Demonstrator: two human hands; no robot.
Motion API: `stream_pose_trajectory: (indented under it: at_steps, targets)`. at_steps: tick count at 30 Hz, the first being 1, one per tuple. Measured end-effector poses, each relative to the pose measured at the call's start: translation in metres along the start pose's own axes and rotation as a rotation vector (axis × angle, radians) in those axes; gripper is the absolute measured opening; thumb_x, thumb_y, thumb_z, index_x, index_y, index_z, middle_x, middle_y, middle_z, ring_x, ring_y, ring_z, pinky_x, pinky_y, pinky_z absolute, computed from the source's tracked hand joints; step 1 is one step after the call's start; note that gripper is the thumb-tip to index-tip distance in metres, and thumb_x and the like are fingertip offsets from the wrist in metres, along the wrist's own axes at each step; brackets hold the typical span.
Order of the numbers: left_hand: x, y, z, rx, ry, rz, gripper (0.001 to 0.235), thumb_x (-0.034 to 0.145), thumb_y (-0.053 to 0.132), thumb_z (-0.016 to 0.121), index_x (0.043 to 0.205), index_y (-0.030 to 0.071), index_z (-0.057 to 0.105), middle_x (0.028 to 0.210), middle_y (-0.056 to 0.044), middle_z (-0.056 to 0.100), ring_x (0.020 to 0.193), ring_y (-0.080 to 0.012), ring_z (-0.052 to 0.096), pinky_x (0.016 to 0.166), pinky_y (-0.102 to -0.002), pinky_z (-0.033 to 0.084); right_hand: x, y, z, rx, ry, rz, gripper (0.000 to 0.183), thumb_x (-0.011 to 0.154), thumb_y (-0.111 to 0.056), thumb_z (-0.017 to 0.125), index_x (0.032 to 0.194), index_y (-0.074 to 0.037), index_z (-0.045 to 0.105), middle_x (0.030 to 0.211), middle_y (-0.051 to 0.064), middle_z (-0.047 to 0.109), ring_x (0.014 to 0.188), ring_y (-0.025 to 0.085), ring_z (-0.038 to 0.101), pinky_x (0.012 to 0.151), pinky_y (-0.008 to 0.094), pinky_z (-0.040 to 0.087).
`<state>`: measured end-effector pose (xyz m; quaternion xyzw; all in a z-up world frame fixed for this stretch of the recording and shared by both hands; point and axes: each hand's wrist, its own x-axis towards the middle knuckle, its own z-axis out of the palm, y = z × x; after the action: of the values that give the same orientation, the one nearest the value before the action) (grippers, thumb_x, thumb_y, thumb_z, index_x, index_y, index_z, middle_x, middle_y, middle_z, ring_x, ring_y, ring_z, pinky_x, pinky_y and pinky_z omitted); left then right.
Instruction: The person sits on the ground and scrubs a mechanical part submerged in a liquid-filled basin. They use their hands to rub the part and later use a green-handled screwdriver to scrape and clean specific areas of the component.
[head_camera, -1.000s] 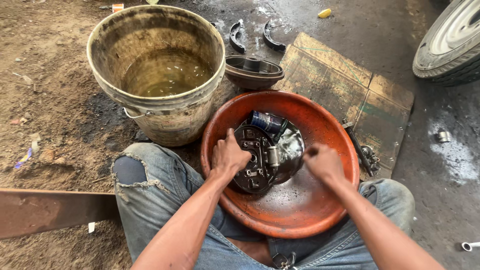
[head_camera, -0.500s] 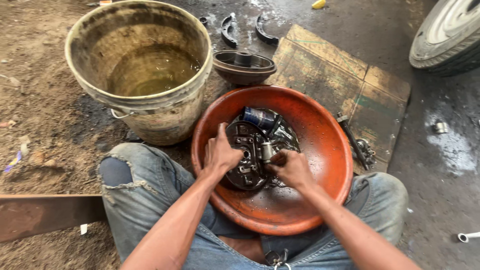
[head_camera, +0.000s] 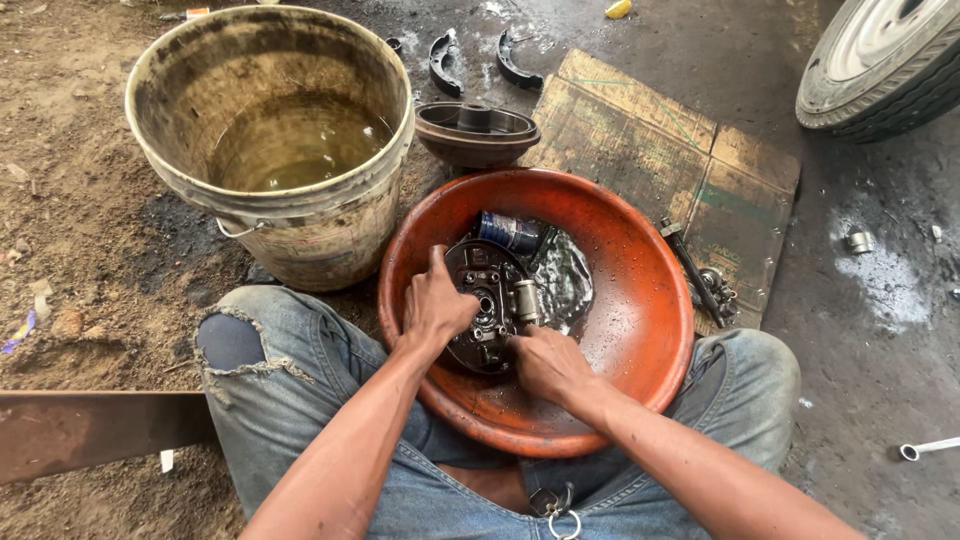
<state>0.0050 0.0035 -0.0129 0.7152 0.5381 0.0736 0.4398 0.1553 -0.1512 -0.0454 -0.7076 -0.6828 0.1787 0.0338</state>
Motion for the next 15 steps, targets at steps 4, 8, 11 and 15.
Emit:
stream_pose_trajectory:
  at_steps: [4, 8, 11, 15]
  targets:
    - [0.0, -0.001, 0.001, 0.005, -0.015, -0.01, 0.098, 0.063, 0.004, 0.057, 0.154, -0.004, 0.023, 0.063, -0.021, 0.064, 0.054, -0.0324, 0.066, 0.056, -0.043, 0.062, 0.013, -0.003, -0.007, 0.3, -0.039, 0.413, 0.025, 0.094, -0.01, 0.056, 0.109, -0.009, 0.076, 0.082, 0.018, 0.075, 0.064, 0.029, 0.073, 0.065, 0.042, 0.063]
    - [-0.005, -0.006, 0.005, 0.032, 0.057, 0.052, 0.088, 0.065, 0.01, 0.064, 0.146, -0.002, 0.034, 0.081, -0.03, 0.069, 0.074, -0.0444, 0.071, 0.076, -0.051, 0.06, 0.013, -0.016, -0.002, 0.317, 0.024, 0.479, 0.03, 0.096, -0.006, 0.051, 0.117, -0.008, 0.072, 0.082, 0.02, 0.073, 0.067, 0.033, 0.072, 0.064, 0.045, 0.063]
    - [0.001, 0.0, 0.001, 0.039, 0.054, 0.038, 0.088, 0.065, 0.01, 0.064, 0.148, -0.001, 0.034, 0.09, -0.034, 0.07, 0.085, -0.0493, 0.071, 0.089, -0.053, 0.057, 0.013, -0.011, -0.002, 0.236, 0.039, 0.334, 0.038, 0.089, -0.002, 0.054, 0.122, -0.01, 0.072, 0.09, 0.022, 0.071, 0.075, 0.036, 0.072, 0.07, 0.046, 0.061]
    - [-0.004, 0.0, -0.003, 0.018, 0.005, -0.017, 0.096, 0.064, 0.008, 0.062, 0.153, 0.0, 0.027, 0.091, -0.035, 0.069, 0.087, -0.0481, 0.072, 0.09, -0.052, 0.058, -0.002, -0.002, -0.002, 0.239, -0.08, 0.232, 0.04, 0.087, -0.001, 0.057, 0.12, -0.013, 0.076, 0.096, 0.023, 0.074, 0.089, 0.038, 0.073, 0.086, 0.045, 0.058]
